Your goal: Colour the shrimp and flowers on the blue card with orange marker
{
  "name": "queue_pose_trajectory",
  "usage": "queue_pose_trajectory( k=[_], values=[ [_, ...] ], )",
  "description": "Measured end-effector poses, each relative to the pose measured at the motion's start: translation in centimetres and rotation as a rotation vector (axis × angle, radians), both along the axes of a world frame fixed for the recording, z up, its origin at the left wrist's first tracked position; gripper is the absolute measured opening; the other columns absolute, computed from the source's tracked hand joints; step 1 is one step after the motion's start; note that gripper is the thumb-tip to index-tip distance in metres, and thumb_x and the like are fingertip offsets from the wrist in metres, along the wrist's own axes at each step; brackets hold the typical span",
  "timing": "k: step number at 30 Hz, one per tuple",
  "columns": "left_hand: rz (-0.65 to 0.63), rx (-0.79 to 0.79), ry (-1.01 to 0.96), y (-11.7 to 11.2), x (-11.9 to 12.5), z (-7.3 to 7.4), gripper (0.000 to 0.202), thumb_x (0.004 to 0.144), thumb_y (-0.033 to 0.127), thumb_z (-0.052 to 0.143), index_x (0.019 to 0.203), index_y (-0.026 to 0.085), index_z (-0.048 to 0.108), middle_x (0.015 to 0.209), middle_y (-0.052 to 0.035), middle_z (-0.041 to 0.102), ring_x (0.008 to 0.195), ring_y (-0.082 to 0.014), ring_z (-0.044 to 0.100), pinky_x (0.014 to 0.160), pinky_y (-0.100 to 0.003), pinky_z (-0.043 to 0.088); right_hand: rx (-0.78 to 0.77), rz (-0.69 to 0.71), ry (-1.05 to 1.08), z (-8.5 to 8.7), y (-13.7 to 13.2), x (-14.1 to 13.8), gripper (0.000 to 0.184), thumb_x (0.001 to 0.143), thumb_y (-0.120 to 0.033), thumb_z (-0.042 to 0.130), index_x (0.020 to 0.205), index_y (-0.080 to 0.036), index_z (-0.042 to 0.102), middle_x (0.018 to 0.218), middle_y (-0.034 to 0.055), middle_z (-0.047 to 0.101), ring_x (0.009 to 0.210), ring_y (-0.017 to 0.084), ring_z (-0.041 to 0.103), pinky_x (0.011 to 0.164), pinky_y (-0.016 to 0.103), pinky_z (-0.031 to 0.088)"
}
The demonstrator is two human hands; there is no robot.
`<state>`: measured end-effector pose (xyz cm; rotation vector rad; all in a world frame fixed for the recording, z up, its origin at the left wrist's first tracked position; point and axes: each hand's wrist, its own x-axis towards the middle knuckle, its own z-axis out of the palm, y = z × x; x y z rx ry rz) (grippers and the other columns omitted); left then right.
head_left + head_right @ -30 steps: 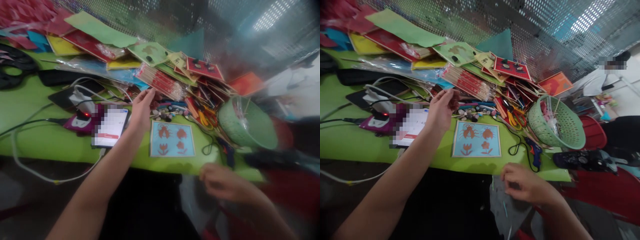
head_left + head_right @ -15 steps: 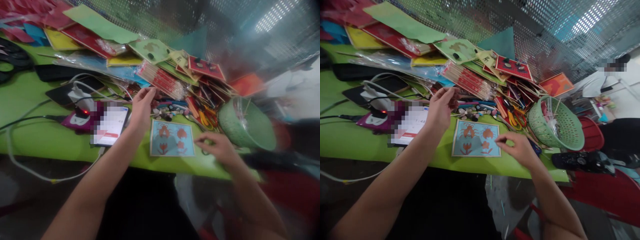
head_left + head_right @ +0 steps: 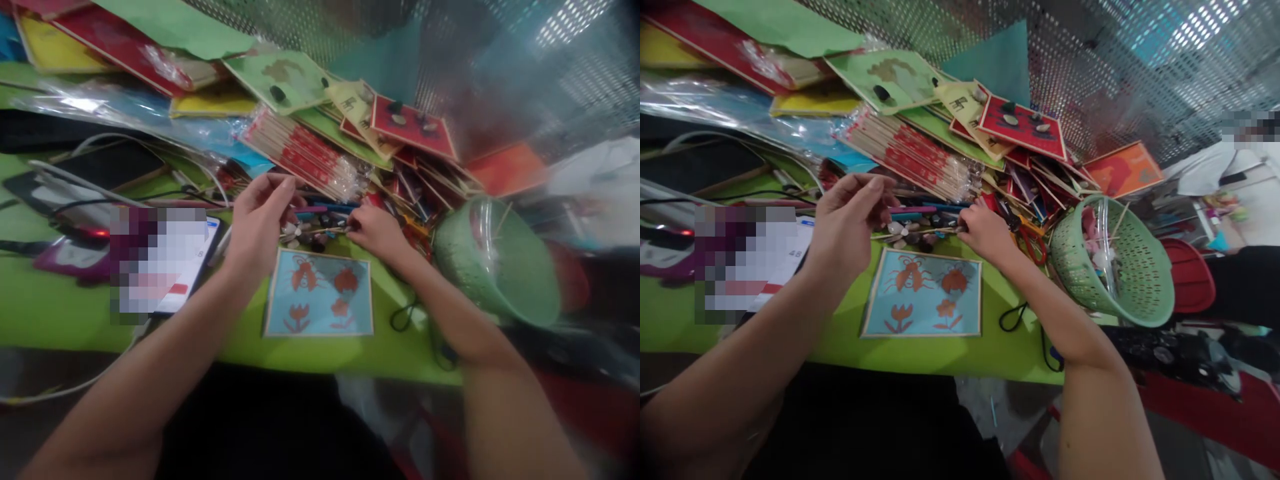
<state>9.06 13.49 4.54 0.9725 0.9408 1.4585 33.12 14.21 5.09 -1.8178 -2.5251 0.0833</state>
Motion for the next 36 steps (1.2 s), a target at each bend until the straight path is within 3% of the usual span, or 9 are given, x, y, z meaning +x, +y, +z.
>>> queue_pose_trajectory(
  k=[4,8,11,15,24,30,36],
  values=[
    [-0.041,-0.040,0.009,-0.1,0.4,-0.1,0.016,0.090,0.037,0.075,0.088,0.022,0.072,0.075,0.0010,0.067,0.056,-0.0068,0.052,0.051,-0.019,0.040,-0.042,-0.081,0.088,0.6,-0.4,-0.3,0.011,0.085,-0.020,0.069,0.092,-0.018,0.077,0.090,0.0086,0.076,0.086,0.023,0.066,0.077,0.034,0.044],
    [-0.139,-0.072,0.031,-0.6,1.1,-0.6,0.014,0.087,0.032,0.072,0.092,0.020,0.073,0.079,-0.0003,0.070,0.059,-0.0073,0.055,0.054,-0.019,0.042,-0.144,-0.199,0.584,1.2,-2.2,-0.3,0.015,0.082,-0.027,0.075,0.093,-0.018,0.077,0.083,0.0033,0.075,0.074,0.017,0.064,0.074,0.032,0.046],
    [-0.283,-0.127,0.053,-1.0,1.7,-1.3,0.020,0.083,0.031,0.074,0.099,0.018,0.072,0.088,-0.0022,0.074,0.066,-0.0090,0.061,0.060,-0.020,0.046,-0.238,-0.234,0.979,1.2,-3.5,-0.8,0.026,0.078,-0.037,0.083,0.094,-0.018,0.077,0.085,0.0018,0.075,0.073,0.014,0.062,0.074,0.030,0.048],
    [-0.438,-0.199,0.010,-1.2,2.0,-2.2,0.026,0.081,0.034,0.078,0.099,0.017,0.073,0.088,-0.0033,0.075,0.070,-0.0108,0.063,0.066,-0.023,0.048,-0.279,-0.275,1.240,1.3,-4.0,-2.0,0.033,0.072,-0.042,0.089,0.095,-0.020,0.080,0.086,0.0006,0.075,0.071,0.011,0.059,0.069,0.027,0.048],
    [-0.480,-0.162,-0.097,-1.5,1.3,-2.3,0.024,0.080,0.037,0.083,0.093,0.018,0.077,0.090,-0.0044,0.076,0.071,-0.0101,0.063,0.067,-0.024,0.049,-0.132,-0.246,1.258,-0.1,-3.9,-4.5,0.033,0.077,-0.044,0.085,0.104,-0.025,0.082,0.096,-0.0001,0.078,0.074,0.013,0.062,0.074,0.029,0.054],
    [-0.447,-0.155,-0.117,-1.7,1.8,-2.3,0.030,0.073,0.039,0.090,0.084,0.017,0.073,0.080,-0.0018,0.073,0.066,-0.0091,0.061,0.065,-0.024,0.051,-0.081,-0.230,1.213,-0.3,-4.7,-5.0,0.040,0.077,-0.052,0.085,0.105,-0.025,0.078,0.104,0.0039,0.081,0.094,0.021,0.074,0.090,0.038,0.061],
    [-0.476,-0.099,-0.052,-1.8,1.9,-2.5,0.025,0.079,0.036,0.086,0.084,0.017,0.071,0.080,-0.0005,0.072,0.067,-0.0096,0.065,0.069,-0.025,0.056,-0.021,-0.272,1.268,-0.5,-5.4,-5.0,0.035,0.072,-0.048,0.090,0.095,-0.024,0.077,0.090,0.0020,0.081,0.080,0.019,0.073,0.081,0.036,0.063]
  ],
)
